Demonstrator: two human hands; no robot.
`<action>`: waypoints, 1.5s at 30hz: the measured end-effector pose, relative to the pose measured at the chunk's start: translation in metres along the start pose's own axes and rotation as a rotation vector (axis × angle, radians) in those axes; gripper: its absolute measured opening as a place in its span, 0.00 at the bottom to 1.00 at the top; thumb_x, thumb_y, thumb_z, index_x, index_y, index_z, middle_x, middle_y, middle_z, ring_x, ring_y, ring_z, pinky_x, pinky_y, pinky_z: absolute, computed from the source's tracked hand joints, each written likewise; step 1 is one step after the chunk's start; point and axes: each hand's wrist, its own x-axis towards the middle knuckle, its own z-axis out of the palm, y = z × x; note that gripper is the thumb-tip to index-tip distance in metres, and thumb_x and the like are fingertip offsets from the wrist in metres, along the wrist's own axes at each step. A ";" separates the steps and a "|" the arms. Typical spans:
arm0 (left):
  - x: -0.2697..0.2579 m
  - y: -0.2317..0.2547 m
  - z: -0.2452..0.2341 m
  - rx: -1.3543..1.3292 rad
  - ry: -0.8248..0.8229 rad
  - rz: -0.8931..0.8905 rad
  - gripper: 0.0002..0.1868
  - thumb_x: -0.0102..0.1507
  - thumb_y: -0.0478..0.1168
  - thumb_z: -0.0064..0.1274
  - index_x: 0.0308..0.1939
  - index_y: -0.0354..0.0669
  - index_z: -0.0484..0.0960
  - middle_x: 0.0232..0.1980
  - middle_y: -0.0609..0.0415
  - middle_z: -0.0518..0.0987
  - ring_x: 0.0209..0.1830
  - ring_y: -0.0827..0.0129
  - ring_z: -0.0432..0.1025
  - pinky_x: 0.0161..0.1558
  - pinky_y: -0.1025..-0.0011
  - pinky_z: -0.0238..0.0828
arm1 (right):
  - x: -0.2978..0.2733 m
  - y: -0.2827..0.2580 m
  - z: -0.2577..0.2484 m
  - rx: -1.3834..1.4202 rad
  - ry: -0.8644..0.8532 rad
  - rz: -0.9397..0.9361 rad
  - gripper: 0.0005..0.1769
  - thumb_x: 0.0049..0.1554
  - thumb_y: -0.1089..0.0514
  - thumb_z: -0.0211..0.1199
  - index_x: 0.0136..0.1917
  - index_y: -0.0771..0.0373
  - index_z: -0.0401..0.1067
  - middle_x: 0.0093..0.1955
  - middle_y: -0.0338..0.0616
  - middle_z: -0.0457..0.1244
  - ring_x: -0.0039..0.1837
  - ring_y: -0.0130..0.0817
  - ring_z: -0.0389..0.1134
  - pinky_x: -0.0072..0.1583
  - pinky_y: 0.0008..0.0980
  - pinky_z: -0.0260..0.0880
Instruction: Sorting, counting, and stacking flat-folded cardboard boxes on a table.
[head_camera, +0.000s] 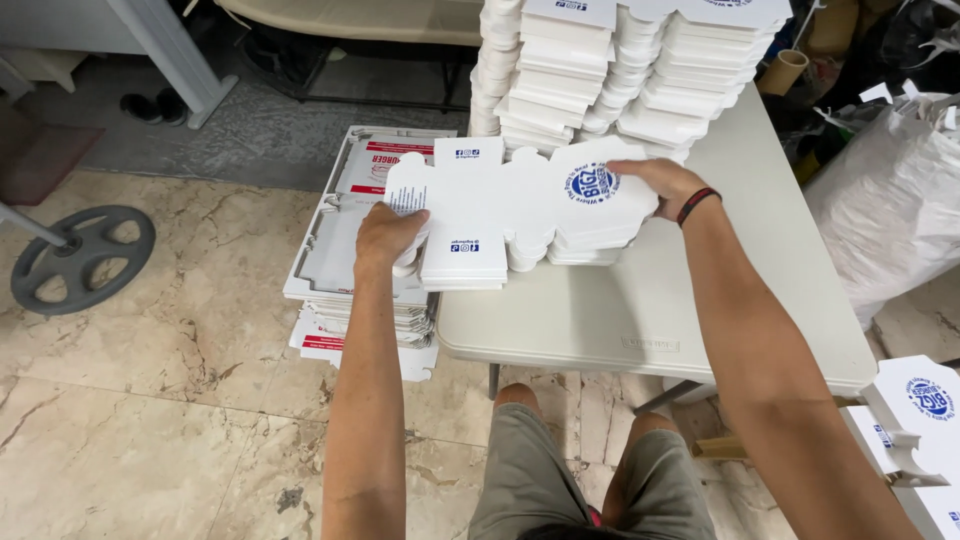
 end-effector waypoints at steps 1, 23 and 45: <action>0.001 0.000 0.003 -0.015 0.004 -0.007 0.40 0.63 0.55 0.57 0.70 0.29 0.68 0.59 0.32 0.79 0.61 0.43 0.74 0.57 0.50 0.74 | 0.001 0.000 -0.004 0.030 -0.041 -0.018 0.48 0.51 0.41 0.78 0.73 0.68 0.61 0.68 0.54 0.65 0.68 0.52 0.68 0.62 0.56 0.70; -0.099 0.040 0.002 -0.748 -0.240 0.628 0.23 0.50 0.33 0.73 0.47 0.38 0.80 0.39 0.49 0.85 0.36 0.68 0.80 0.41 0.70 0.82 | -0.141 0.120 -0.098 0.486 0.172 -0.650 0.24 0.52 0.62 0.71 0.63 0.62 0.74 0.47 0.44 0.71 0.44 0.34 0.75 0.49 0.30 0.79; -0.165 0.079 0.071 -0.463 0.009 0.765 0.33 0.56 0.51 0.70 0.54 0.34 0.73 0.46 0.43 0.75 0.53 0.59 0.69 0.59 0.57 0.65 | -0.144 0.159 -0.154 0.115 0.364 -0.709 0.38 0.59 0.74 0.56 0.81 0.74 0.51 0.75 0.68 0.54 0.74 0.51 0.57 0.72 0.48 0.60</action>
